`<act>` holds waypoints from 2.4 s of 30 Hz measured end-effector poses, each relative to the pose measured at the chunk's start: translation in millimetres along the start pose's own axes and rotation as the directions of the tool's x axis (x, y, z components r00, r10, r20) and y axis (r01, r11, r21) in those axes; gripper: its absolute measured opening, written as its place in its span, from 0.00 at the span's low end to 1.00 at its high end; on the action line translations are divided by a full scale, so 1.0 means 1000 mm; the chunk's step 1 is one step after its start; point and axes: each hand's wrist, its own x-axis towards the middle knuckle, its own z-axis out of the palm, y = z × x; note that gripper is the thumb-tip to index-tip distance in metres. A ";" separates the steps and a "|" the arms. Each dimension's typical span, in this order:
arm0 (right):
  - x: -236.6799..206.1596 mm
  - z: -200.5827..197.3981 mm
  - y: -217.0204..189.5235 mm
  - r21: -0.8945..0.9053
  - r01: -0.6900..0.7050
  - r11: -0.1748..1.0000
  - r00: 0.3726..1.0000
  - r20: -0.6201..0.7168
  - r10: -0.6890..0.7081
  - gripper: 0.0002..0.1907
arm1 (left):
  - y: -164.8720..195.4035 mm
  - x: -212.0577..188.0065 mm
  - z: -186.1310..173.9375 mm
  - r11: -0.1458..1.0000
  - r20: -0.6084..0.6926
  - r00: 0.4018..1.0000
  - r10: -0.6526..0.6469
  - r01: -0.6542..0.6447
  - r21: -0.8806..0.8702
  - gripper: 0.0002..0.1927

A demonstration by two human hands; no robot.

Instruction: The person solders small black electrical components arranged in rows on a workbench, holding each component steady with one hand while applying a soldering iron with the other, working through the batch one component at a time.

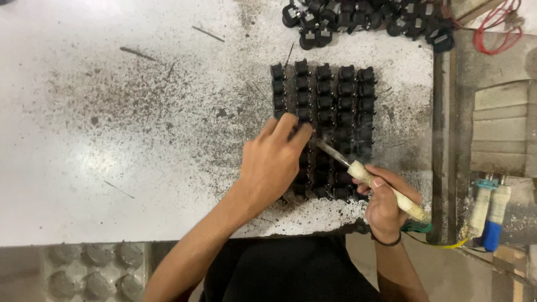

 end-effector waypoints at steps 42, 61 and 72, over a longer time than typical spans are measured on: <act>-0.004 0.012 -0.013 -0.221 0.062 0.973 0.997 0.055 -0.051 0.13 | -0.021 -0.009 0.044 0.990 0.175 0.984 -0.028 0.052 -0.131 0.07; -0.036 -0.008 -0.004 -0.096 0.039 0.995 0.999 0.041 -0.035 0.14 | -0.006 -0.038 0.032 0.992 0.209 0.978 -0.023 0.049 -0.120 0.11; -0.038 -0.005 -0.008 -0.041 -0.080 0.996 0.997 -0.008 0.080 0.12 | -0.003 -0.034 0.033 0.994 0.286 0.958 0.030 0.002 -0.109 0.08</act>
